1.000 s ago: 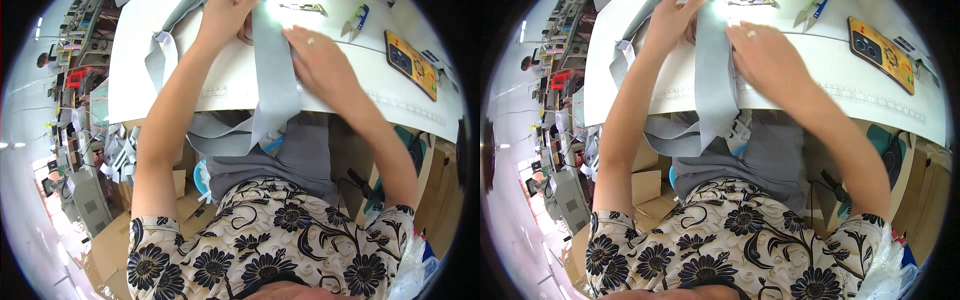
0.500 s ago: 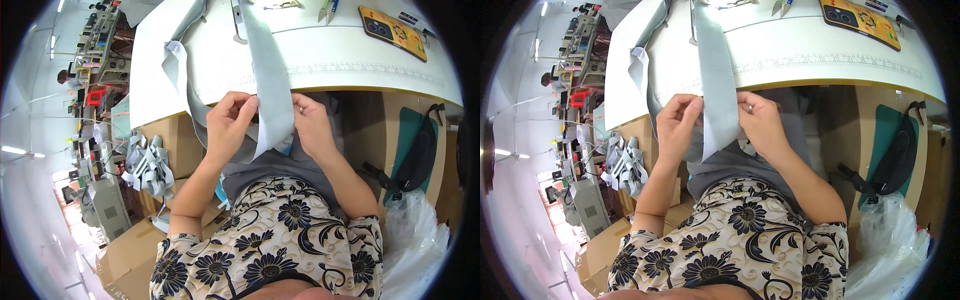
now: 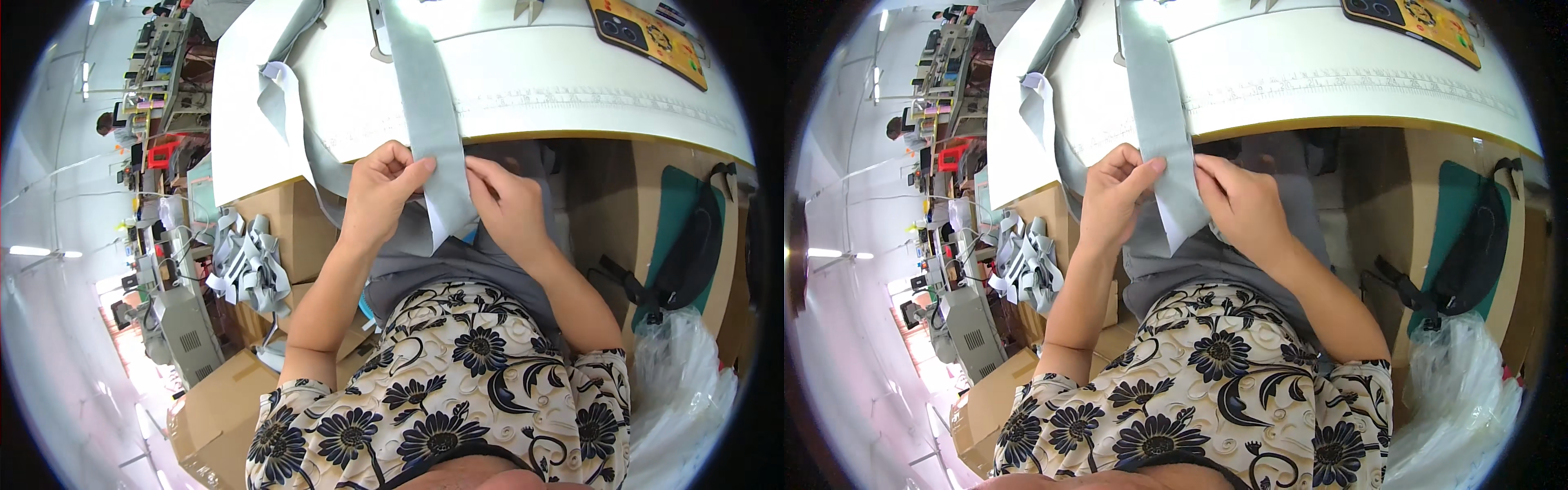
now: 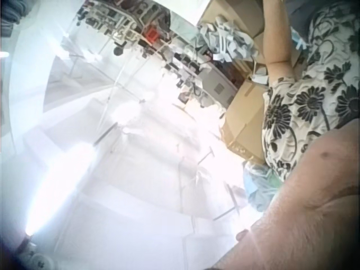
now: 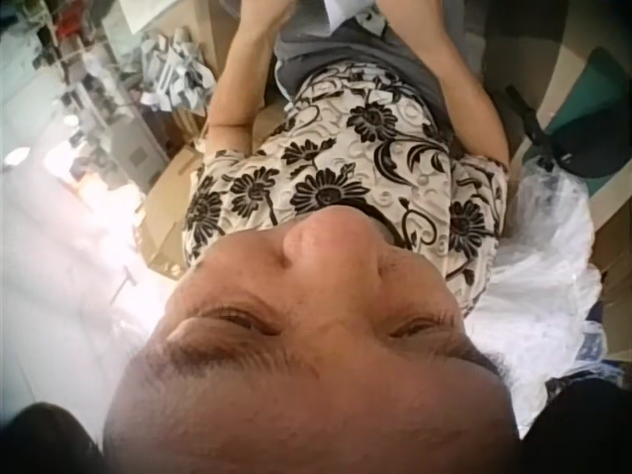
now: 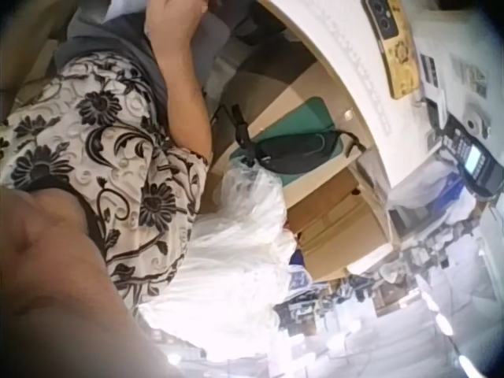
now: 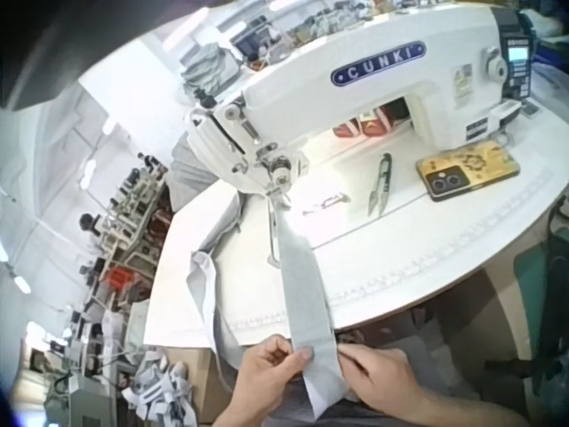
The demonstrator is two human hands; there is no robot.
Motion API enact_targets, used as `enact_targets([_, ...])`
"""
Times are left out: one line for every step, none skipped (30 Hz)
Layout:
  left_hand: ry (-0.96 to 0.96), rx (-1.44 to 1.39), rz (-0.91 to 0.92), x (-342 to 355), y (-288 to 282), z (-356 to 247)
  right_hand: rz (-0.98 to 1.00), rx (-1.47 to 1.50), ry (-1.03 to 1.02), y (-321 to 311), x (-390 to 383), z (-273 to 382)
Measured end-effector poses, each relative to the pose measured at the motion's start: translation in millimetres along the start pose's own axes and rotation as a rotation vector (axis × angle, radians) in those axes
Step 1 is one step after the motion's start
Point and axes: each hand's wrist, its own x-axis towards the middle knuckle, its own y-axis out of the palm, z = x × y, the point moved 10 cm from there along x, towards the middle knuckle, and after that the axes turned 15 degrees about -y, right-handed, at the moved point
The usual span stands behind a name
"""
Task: Sewing and assembling fabric straps using an industrial sewing machine.
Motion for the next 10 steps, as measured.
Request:
enact_targets([0.001, -0.003, -0.007, 1, -2, 0, -0.072, -0.365, -0.452, -13, 5, 45])
enact_targets([-0.017, -0.039, 0.013, 2, -2, 4, -0.144, -0.731, -0.902, -10, -12, 90])
enact_targets([-0.034, -0.077, 0.032, 3, -2, 7, -0.005, -0.834, -0.911, -6, -11, 98])
enact_targets([-0.028, -0.080, 0.031, 4, -3, 8, -0.003, -0.835, -0.917, -8, -5, 102])
enact_targets([-0.070, -0.134, 0.057, 6, -2, 14, 0.030, -0.879, -0.958, -4, 3, 106])
enact_targets([-0.111, -0.188, 0.083, 7, -1, 18, 0.063, -0.923, -1.000, 1, 9, 107])
enact_targets([-0.105, -0.196, 0.087, 8, -1, 17, 0.127, -0.928, -0.988, 4, 16, 97])
enact_targets([-0.123, -0.192, 0.121, 8, 2, 17, 0.133, -0.934, -0.994, 3, 17, 94])
enact_targets([-0.140, -0.189, 0.155, 7, 4, 16, 0.190, -0.913, -0.982, 6, 19, 89])
enact_targets([-0.135, -0.200, 0.149, 8, 2, 17, 0.251, -0.884, -0.972, 11, 18, 84])
